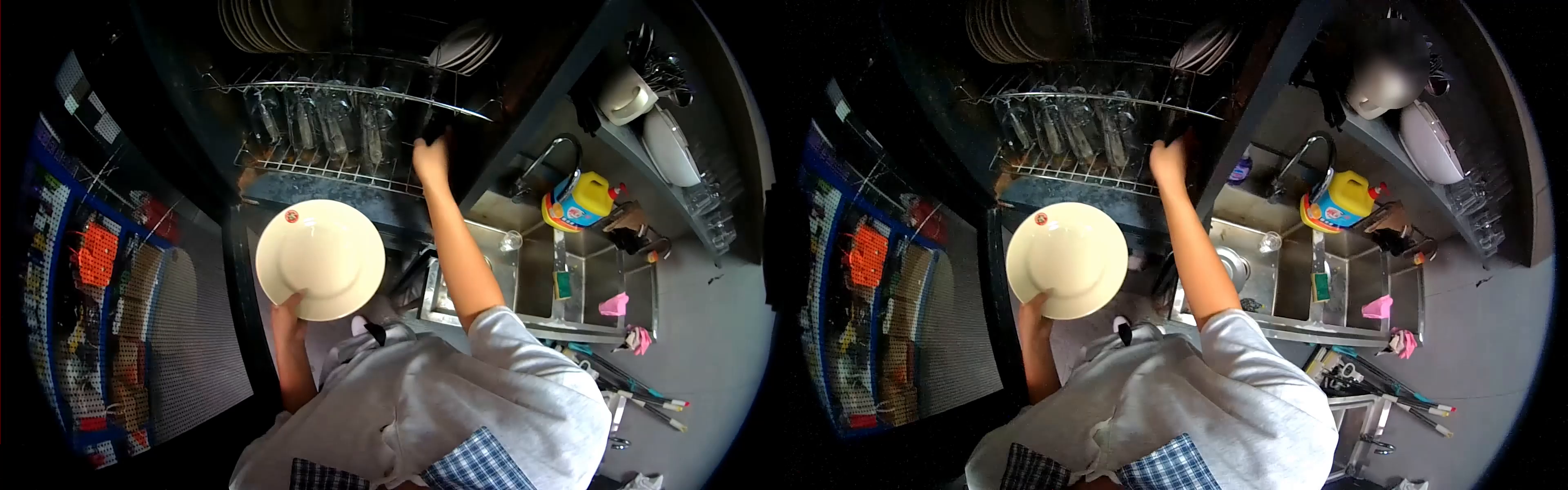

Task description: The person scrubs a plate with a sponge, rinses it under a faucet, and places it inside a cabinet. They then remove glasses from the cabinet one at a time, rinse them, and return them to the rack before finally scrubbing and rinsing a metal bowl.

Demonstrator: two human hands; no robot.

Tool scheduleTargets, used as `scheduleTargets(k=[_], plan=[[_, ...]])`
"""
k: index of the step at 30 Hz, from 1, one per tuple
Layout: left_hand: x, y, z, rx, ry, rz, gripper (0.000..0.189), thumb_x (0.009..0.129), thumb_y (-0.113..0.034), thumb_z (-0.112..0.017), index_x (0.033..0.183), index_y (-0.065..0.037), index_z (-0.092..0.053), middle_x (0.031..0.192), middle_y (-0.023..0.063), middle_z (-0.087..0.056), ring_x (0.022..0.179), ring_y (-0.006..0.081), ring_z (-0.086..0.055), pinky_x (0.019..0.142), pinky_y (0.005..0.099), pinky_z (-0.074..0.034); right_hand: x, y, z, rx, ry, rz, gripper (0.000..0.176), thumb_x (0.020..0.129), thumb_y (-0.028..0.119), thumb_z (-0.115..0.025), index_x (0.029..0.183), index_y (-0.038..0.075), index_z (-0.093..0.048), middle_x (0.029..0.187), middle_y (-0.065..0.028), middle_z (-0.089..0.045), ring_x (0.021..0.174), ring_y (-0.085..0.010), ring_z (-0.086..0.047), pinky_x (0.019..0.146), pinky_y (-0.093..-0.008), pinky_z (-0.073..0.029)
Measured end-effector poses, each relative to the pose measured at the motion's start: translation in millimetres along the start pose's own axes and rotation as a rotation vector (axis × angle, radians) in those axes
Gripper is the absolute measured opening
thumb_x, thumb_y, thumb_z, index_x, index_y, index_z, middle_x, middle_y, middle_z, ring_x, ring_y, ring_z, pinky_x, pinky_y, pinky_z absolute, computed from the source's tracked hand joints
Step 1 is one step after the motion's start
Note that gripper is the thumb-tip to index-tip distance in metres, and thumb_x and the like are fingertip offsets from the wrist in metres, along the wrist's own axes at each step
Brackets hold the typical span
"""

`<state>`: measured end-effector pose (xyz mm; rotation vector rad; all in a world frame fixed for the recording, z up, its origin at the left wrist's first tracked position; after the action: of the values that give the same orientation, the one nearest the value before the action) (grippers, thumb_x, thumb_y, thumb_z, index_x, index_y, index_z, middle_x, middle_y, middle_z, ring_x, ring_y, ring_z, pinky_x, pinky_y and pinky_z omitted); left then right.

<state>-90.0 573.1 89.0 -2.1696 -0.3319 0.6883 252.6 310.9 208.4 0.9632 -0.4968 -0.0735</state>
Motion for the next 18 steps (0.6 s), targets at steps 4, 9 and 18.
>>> scheduleTargets(k=[4,9,18], plan=[[-5,9,-10,-0.024,-0.033,0.061,0.052,0.078,0.007,-0.058,0.129,0.005,-0.047,0.120,0.0177,-0.058,0.105,0.0298,-0.061,0.088,0.0385,-0.052,40,-37,-33,0.300,-0.186,-0.228,0.104,0.067,0.017,-0.077,0.148,0.001,-0.014,0.146,-0.0258,-0.032,0.137,-0.0367,-0.030,0.112,-0.0397,-0.025],[-7,11,-15,-0.020,-0.019,0.074,0.046,0.085,0.002,-0.057,0.129,0.009,-0.044,0.118,0.0195,-0.058,0.102,0.0316,-0.061,0.084,0.0403,-0.053,64,-70,-86,0.308,-0.197,-0.104,0.104,0.065,0.019,-0.081,0.147,0.001,-0.020,0.149,-0.0219,-0.030,0.138,-0.0312,-0.030,0.114,-0.0388,-0.022],[4,20,-7,0.022,-0.057,0.055,0.045,0.084,0.001,-0.058,0.127,0.007,-0.046,0.114,0.0185,-0.059,0.098,0.0301,-0.062,0.081,0.0397,-0.053,11,-2,-10,0.264,-0.362,0.175,0.085,0.061,0.010,-0.082,0.134,-0.001,-0.039,0.128,-0.0206,-0.049,0.117,-0.0341,-0.048,0.102,-0.0409,-0.036]])
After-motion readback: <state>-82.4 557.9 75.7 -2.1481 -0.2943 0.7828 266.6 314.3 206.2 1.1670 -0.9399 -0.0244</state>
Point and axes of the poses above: each hand's wrist, its own x-axis towards the middle knuckle, its own z-axis out of the back of the hand, y = z × x, the point moved 6 cm from there along x, towards the middle knuckle
